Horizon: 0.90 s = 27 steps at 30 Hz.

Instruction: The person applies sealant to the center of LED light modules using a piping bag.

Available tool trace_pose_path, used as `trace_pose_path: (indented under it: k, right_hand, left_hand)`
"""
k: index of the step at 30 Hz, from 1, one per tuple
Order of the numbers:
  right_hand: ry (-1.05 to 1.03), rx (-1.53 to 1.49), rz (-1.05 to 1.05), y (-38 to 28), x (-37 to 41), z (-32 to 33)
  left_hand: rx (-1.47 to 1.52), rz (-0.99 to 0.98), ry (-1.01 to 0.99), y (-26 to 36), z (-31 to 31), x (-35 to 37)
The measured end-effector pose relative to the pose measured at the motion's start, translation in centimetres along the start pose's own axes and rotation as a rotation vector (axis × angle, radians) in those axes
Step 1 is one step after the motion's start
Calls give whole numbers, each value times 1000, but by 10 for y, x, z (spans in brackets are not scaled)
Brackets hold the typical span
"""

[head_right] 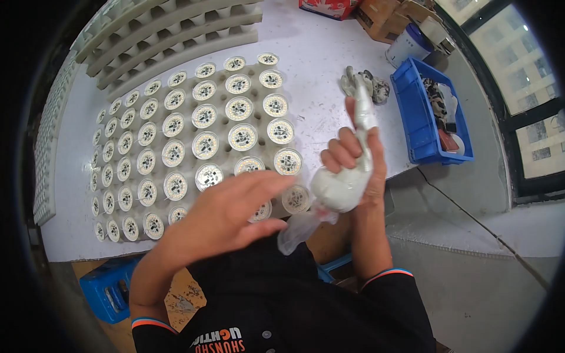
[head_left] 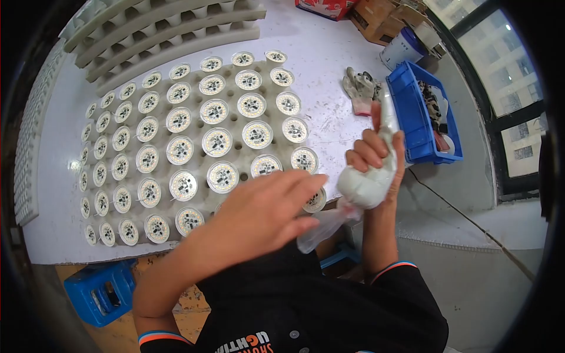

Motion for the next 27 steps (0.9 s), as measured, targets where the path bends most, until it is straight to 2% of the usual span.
trace_pose_path:
  k: [1,2,5,6,8,11,16,20,23,27]
  right_hand:
    - [-33,16,12,-7,-2,0]
    - [-67,34,24,-13,-3,-1]
    - [-1,417,84,-28,-3,1]
    - [29,581,97,-31,-3,2]
    - [76,699,90,-31,-2,2]
    - [154,830,58,-31,-4,5]
    - [252,941,44,-24,-7,-1]
    - [243,988,-22,-23,-7,-3]
    - [241,1000,-63,-22,-6,0]
    - [263,1054,-76,-17,-6,0]
  left_hand:
    - [-29,-25,13,-8,7,3]
    - [35,118,-2,-15,17,5]
    - [-7,400,24,-49,37,2]
    - [-28,422,38,-57,40,-1]
    - [-74,467,68,-72,42,-9]
    - [-214,304,70,-85,32,-15]
    - [-273,231,-25,-98,21,-27]
    - [-261,232,-82,-106,18,-35]
    - [-240,211,-76,-111,18,-36]
    - [-415,20,-10,-118,11,-34]
Point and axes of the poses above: each hand's wrist, its own x-axis away from the middle knuckle, its own z-axis out of the back of the hand, y = z × x, the point moved 2 cm from there along -x, towards the middle knuckle
